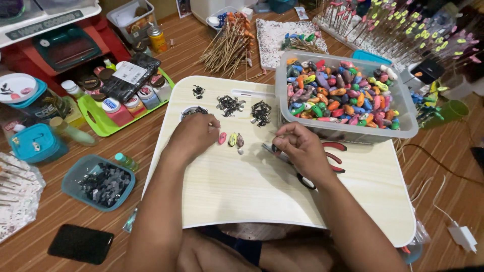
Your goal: Assembling fishing lures by attaching hooks and components to lure bodies using pliers and scissors
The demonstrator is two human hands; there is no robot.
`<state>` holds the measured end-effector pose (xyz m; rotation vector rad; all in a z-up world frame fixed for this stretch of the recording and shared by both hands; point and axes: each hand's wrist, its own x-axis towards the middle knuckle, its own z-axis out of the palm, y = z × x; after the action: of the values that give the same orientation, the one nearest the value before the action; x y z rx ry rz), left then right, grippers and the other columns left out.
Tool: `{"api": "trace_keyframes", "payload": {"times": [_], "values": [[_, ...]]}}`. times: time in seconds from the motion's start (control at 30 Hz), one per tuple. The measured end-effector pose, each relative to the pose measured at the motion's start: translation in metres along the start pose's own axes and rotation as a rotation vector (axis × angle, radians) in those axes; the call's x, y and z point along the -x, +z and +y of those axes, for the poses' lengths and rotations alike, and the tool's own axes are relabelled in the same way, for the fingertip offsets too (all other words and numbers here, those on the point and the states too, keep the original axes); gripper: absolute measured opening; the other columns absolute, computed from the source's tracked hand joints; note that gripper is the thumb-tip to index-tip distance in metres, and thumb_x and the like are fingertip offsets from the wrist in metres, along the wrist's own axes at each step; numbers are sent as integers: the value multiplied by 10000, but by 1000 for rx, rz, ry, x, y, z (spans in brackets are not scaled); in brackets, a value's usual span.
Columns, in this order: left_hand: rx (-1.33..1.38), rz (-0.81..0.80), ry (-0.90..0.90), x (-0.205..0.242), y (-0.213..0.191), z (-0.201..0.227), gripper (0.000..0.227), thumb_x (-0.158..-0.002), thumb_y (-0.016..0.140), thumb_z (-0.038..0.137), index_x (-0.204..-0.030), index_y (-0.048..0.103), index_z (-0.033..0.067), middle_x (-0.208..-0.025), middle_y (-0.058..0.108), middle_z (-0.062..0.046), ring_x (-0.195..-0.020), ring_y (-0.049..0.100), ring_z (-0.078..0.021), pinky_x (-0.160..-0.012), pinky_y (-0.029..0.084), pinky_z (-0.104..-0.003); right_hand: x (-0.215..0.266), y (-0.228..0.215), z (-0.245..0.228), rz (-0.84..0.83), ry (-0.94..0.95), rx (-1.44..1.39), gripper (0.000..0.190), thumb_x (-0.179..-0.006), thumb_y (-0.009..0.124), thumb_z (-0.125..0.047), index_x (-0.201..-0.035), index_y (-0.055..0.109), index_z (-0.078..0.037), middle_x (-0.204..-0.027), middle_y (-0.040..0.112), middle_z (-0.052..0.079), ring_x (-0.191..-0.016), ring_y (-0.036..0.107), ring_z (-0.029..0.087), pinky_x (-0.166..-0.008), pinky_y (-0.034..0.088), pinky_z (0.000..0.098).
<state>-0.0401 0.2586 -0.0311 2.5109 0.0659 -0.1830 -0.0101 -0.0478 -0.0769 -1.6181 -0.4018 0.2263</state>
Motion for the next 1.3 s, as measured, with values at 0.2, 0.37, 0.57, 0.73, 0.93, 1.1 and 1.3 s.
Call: {"api": "trace_keyframes", "payload": {"times": [0.2,0.37,0.57,0.73,0.93,1.1,1.3], "values": [[793,-121,363,32,27,77,484,-891,781,243,-1258,614,-27,-1112,699,-269,-936,721,-292,-782,590,-379,2,7,-8,16,-26,-39,267,-960,741,-127,-1189,622,-62,-713,705,76,-560,605,51,-452,352,149],[912,-114,381,24,47,89,462,-868,810,177,-1260,622,21,-1096,719,-182,-933,707,-186,-803,584,-279,10,9,-21,88,-45,-37,201,-990,693,-121,-1170,612,-80,-693,697,63,-512,524,25,-438,339,149],[887,-133,362,19,55,87,526,-860,767,84,-1361,607,75,-1081,667,-140,-957,712,-181,-862,605,-295,10,4,-22,196,-94,-13,63,-1004,678,-125,-1055,676,-88,-694,659,31,-508,480,30,-448,355,158],[888,-110,356,20,45,79,471,-893,608,-26,-1356,636,54,-1150,639,-208,-996,729,-264,-863,618,-349,14,15,-29,206,-91,59,225,-1080,534,-203,-1079,728,-88,-755,655,55,-610,493,69,-517,403,203],[1035,-119,385,9,57,64,560,-870,679,-4,-1417,591,83,-1147,628,-151,-993,726,-228,-887,624,-336,18,25,-23,295,-145,419,189,-1050,596,-166,-1172,740,-157,-798,765,46,-716,668,155,-697,545,312],[999,-82,366,10,52,62,557,-854,693,-6,-1397,605,87,-1097,634,-138,-941,750,-233,-857,637,-330,18,26,-25,358,-345,565,169,-1049,601,-126,-1141,740,-155,-945,752,113,-920,721,343,-842,559,438],[959,-40,308,21,35,65,446,-864,676,8,-1309,672,46,-1111,605,-139,-935,735,-211,-773,627,-287,25,25,-37,329,-370,692,175,-1022,626,-107,-1170,711,-147,-1034,732,116,-1010,714,364,-882,560,472]]}}
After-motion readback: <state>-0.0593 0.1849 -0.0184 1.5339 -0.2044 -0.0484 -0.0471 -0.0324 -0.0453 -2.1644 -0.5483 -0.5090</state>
